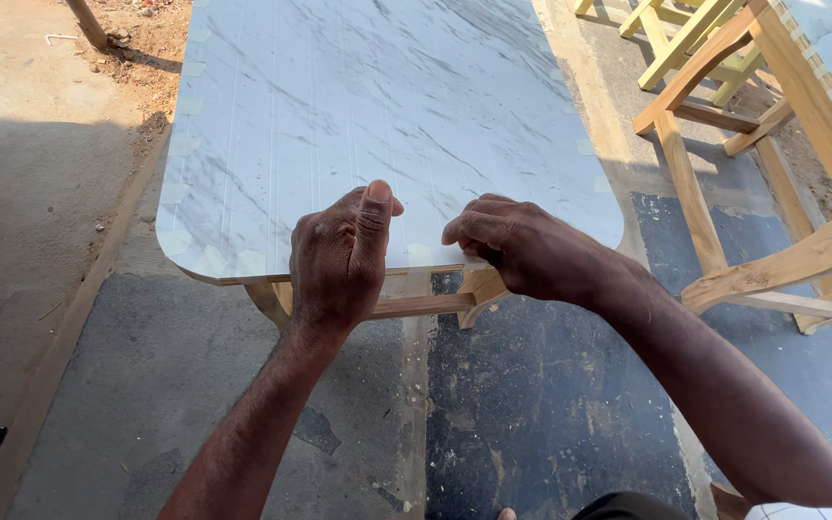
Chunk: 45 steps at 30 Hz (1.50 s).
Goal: The person sits with a small wooden table on their lap and peels strips of white protective film off the edges and corners of the marble-patterned tabletop, working around the perimeter by hand and collecting the removed pieces.
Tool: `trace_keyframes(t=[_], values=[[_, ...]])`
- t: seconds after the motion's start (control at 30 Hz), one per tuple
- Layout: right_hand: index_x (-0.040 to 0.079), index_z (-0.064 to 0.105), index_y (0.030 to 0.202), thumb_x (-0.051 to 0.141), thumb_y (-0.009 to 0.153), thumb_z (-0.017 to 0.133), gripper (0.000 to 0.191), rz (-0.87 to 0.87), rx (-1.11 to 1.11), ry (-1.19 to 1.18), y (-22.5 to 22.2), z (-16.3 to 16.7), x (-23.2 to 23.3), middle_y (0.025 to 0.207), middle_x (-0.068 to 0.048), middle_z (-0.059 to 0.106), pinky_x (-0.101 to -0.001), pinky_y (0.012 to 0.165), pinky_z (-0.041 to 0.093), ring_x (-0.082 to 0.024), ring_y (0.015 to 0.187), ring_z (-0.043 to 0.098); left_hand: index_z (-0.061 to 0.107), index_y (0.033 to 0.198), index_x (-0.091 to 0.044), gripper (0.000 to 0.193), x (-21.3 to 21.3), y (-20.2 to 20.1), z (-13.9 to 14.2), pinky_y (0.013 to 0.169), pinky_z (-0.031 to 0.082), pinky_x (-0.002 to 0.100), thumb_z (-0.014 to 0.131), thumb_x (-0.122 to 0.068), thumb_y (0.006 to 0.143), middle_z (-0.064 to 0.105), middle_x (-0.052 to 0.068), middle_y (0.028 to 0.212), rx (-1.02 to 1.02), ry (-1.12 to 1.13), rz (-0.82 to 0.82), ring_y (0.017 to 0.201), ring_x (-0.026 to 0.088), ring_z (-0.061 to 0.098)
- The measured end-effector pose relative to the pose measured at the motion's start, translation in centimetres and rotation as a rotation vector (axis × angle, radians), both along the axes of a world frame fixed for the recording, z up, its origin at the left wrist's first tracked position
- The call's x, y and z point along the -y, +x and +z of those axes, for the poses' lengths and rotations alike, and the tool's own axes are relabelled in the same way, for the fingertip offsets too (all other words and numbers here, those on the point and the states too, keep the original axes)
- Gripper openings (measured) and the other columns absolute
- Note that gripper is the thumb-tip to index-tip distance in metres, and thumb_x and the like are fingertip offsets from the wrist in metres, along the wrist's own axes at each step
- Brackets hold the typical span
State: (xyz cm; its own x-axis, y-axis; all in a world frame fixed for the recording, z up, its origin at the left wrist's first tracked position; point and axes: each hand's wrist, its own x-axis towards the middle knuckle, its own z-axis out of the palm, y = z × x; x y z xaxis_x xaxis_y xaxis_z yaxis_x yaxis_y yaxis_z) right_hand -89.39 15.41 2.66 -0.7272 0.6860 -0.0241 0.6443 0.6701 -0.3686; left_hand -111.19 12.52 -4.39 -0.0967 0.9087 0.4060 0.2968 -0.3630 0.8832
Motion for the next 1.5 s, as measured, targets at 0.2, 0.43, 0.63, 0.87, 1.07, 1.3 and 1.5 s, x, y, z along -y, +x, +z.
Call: trace_keyframes(t=[0.2,0.43,0.63,0.87,1.07,1.3,1.5], values=[[0.009,0.061,0.126,0.005,0.096,0.061,0.031,-0.063,-0.042,-0.102,2.0,0.2,0.7,0.116,-0.01,0.066,-0.0365,0.087,0.058,-0.021,0.106,0.067,0.075,0.089,-0.006,0.073,-0.2,0.0,-0.5,0.05,0.044,0.034,0.033,-0.062,0.107,0.05,0.0,0.054,0.027,0.013,-0.021,0.05,0.01,0.053],[0.007,0.063,0.116,0.005,0.097,0.067,0.02,0.2,-0.245,0.411,4.0,-3.8,1.5,0.111,-0.008,0.071,-0.0384,0.099,0.057,-0.026,0.115,0.067,0.076,0.093,-0.004,0.066,-0.1,-0.1,-0.4,0.053,0.046,0.035,0.038,-0.056,0.108,0.055,0.002,0.058,0.019,0.01,-0.024,0.055,0.011,0.058],[0.006,0.065,0.107,0.01,0.101,0.071,0.009,0.158,-0.033,0.915,4.7,-10.6,6.0,0.113,-0.011,0.072,-0.0413,0.092,0.051,-0.024,0.106,0.067,0.063,0.131,-0.001,0.063,0.1,-0.8,-0.7,0.073,0.055,0.038,0.048,-0.057,0.105,0.066,0.008,0.082,0.048,0.066,-0.106,0.085,0.017,0.067],[0.009,0.058,0.14,0.011,0.097,0.064,0.044,-0.127,0.028,-0.382,1.0,-13.3,6.8,0.164,-0.007,0.042,-0.0336,0.092,0.06,-0.014,0.101,0.069,0.031,0.163,-0.008,0.092,1.3,-1.9,-0.1,0.104,0.05,0.052,0.051,-0.072,0.099,0.056,0.021,0.126,-0.046,0.115,-0.305,0.124,0.029,0.056],[-0.001,0.054,0.142,0.012,0.105,0.066,0.041,0.015,-0.891,-0.785,2.5,-5.6,6.8,0.127,-0.016,0.069,-0.0373,0.092,0.064,-0.017,0.105,0.071,0.052,0.148,-0.01,0.072,4.0,-1.7,-0.2,0.088,0.052,0.049,0.056,-0.064,0.1,0.07,0.016,0.116,-0.281,0.221,-0.404,0.103,0.024,0.067],[0.006,0.067,0.123,0.004,0.097,0.066,0.025,-0.029,-0.272,-0.058,-1.5,-0.1,0.6,0.11,-0.006,0.075,-0.0336,0.082,0.062,-0.016,0.091,0.072,0.069,0.128,-0.002,0.04,0.8,-3.7,0.7,0.057,0.058,0.022,0.057,-0.035,0.107,0.076,0.003,0.087,0.014,0.177,-0.044,0.067,0.007,0.07],[0.006,0.069,0.116,0.002,0.093,0.064,0.023,0.044,-0.055,0.022,-4.5,0.2,-0.3,0.109,-0.007,0.074,-0.0359,0.08,0.062,-0.02,0.094,0.073,0.078,0.1,-0.003,0.051,-0.3,-3.4,-0.1,0.062,0.057,0.031,0.059,-0.051,0.102,0.077,0.005,0.077,-0.014,0.086,0.034,0.07,0.012,0.072]])
